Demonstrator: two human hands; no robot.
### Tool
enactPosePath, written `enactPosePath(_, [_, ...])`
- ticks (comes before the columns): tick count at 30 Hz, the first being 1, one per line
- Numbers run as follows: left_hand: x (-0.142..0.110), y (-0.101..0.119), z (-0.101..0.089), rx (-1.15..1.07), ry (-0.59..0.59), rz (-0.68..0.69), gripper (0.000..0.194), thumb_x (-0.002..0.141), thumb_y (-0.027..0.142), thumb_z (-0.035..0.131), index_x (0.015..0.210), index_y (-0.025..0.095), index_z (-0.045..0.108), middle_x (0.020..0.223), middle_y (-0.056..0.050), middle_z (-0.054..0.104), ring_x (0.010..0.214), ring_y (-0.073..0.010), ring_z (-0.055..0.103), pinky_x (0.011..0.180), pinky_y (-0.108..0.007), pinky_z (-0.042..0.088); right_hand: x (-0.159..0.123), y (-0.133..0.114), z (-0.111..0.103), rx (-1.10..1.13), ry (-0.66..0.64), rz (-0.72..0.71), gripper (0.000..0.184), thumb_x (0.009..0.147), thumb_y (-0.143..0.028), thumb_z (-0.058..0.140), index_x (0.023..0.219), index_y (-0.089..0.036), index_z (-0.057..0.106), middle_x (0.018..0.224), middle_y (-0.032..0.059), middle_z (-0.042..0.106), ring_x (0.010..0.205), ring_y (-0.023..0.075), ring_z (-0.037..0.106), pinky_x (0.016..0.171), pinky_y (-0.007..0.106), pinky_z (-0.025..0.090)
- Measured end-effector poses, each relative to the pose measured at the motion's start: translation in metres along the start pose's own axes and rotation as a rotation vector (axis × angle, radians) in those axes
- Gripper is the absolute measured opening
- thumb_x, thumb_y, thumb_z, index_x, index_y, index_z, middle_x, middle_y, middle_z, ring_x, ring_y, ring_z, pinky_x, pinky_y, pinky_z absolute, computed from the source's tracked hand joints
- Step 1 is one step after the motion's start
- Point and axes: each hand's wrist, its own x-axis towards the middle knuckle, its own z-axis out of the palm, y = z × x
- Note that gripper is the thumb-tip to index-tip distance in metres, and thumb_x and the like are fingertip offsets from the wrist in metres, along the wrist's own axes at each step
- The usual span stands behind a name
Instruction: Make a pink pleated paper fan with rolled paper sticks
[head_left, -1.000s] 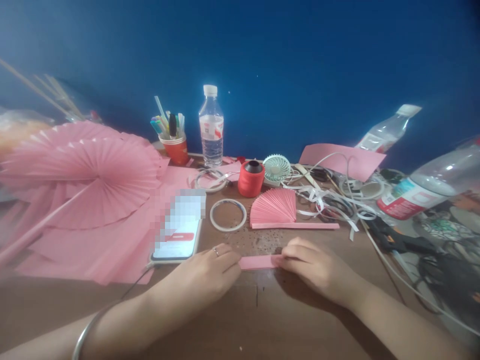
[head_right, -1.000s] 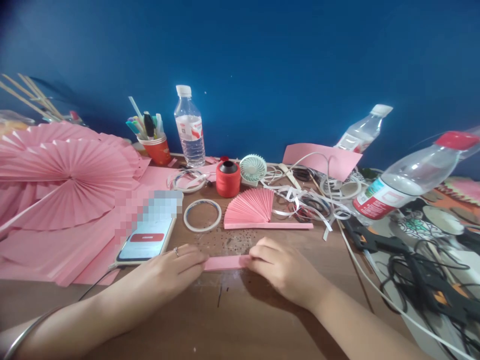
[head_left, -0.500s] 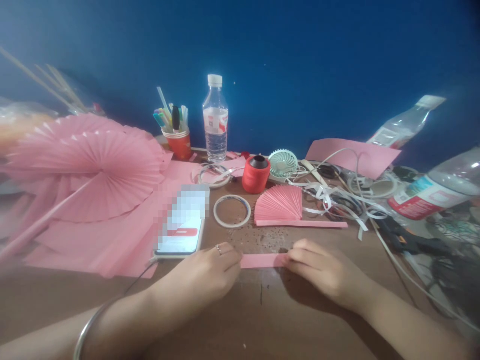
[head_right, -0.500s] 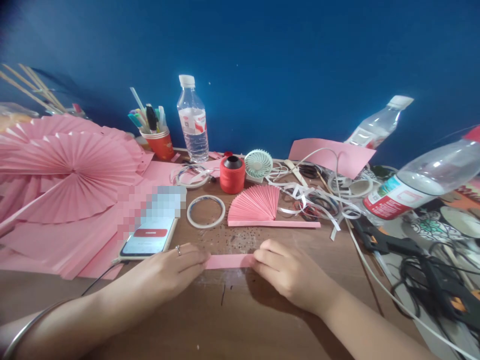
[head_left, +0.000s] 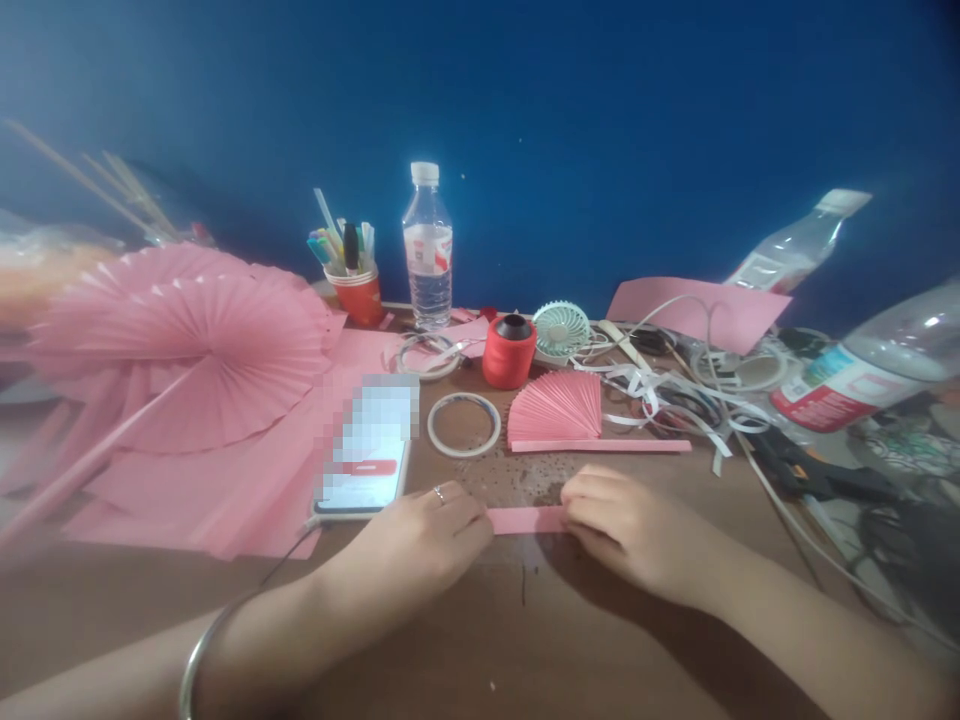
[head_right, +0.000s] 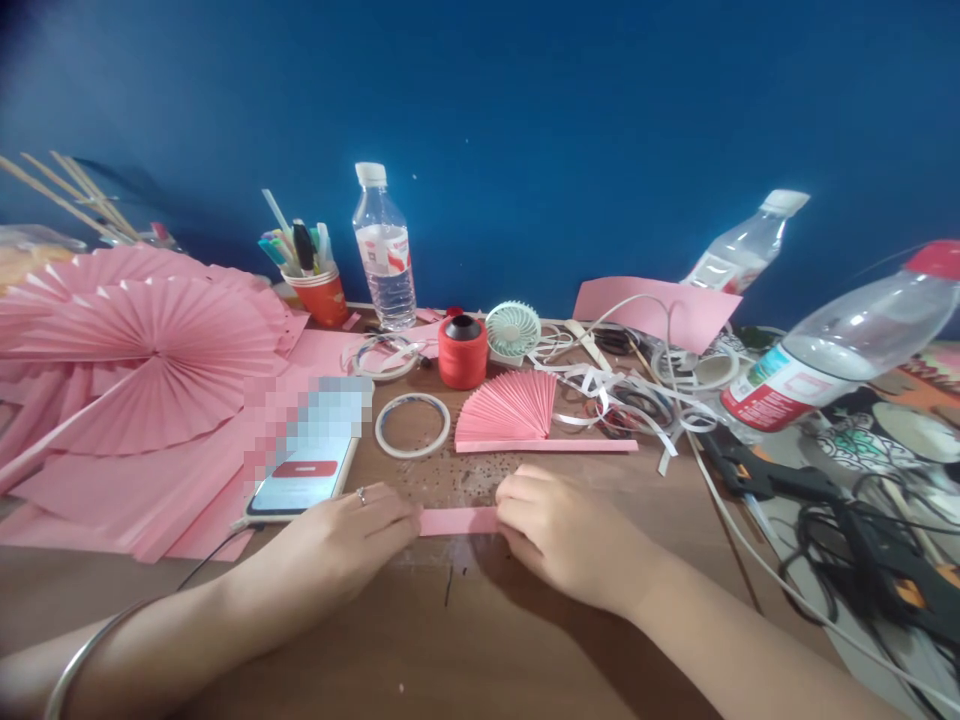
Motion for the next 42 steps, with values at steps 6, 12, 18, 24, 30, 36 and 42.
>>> enactPosePath(6, [0.002,-0.002,-0.001,-0.090,0.015,-0.048,0.025,0.081,0.008,0.041,0.101,0.017,0.054,0.085,-0.004,0.057,0.080,-0.0156,0.051,0.069,-0.028,0.046,0.003,0.004,0.006,0.133,0.076,0.046,0.028,0.089,-0.025,0.039,0.079,-0.019,0.064,0.083,0.0042,0.057,0.079,0.0139,0.051,0.069,0.026,0.040])
enactPosePath(12, [0.003,0.002,-0.004,-0.074,-0.021,-0.054,0.023,0.081,0.007,0.042,0.097,0.015,0.056,0.082,-0.004,0.057,0.076,-0.0155,0.051,0.068,-0.028,0.046,0.003,-0.001,0.003,0.171,0.079,0.141,0.023,0.087,-0.025,0.045,0.074,-0.020,0.064,0.081,0.0027,0.056,0.077,0.0125,0.053,0.068,0.024,0.041])
enactPosePath(18, [0.002,-0.001,0.000,-0.083,-0.009,-0.050,0.025,0.083,0.007,0.038,0.099,0.016,0.056,0.087,-0.005,0.056,0.077,-0.0161,0.050,0.069,-0.029,0.046,0.008,-0.002,-0.001,0.196,0.005,0.156,0.014,0.080,-0.031,0.055,0.082,-0.019,0.063,0.081,0.0025,0.057,0.078,0.0145,0.052,0.067,0.025,0.040])
enactPosePath(24, [0.000,-0.003,0.003,-0.118,0.060,-0.038,0.023,0.082,0.008,0.038,0.095,0.015,0.057,0.084,-0.005,0.056,0.080,-0.0150,0.050,0.072,-0.027,0.045,0.002,0.003,0.010,0.263,0.061,0.159,0.019,0.084,-0.034,0.050,0.087,-0.021,0.063,0.085,0.0025,0.055,0.075,0.0120,0.053,0.067,0.023,0.042])
enactPosePath(30, [0.002,-0.003,0.002,-0.100,0.023,-0.059,0.021,0.082,0.008,0.040,0.093,0.015,0.056,0.083,-0.004,0.056,0.076,-0.0151,0.050,0.069,-0.028,0.045,-0.003,0.001,0.010,0.112,0.056,0.102,0.023,0.089,-0.032,0.041,0.094,-0.022,0.061,0.078,0.0028,0.054,0.072,0.0129,0.051,0.067,0.025,0.041])
enactPosePath(36, [-0.001,0.005,0.000,0.113,0.074,-0.012,0.021,0.081,0.009,0.042,0.091,0.015,0.059,0.087,-0.006,0.059,0.083,-0.0182,0.052,0.071,-0.031,0.046,0.002,-0.007,0.001,0.010,0.004,-0.048,0.032,0.089,-0.018,0.036,0.116,-0.021,0.052,0.104,0.0079,0.057,0.091,0.0162,0.053,0.080,0.030,0.043])
enactPosePath(42, [-0.015,0.027,0.008,0.401,0.150,-0.083,0.039,0.076,0.009,0.037,0.110,0.007,0.057,0.115,-0.013,0.057,0.101,-0.0237,0.051,0.088,-0.037,0.042,0.006,-0.009,0.003,-0.001,0.015,-0.118,0.037,0.084,-0.012,0.038,0.118,-0.013,0.052,0.102,0.0091,0.063,0.092,0.0166,0.054,0.080,0.031,0.047])
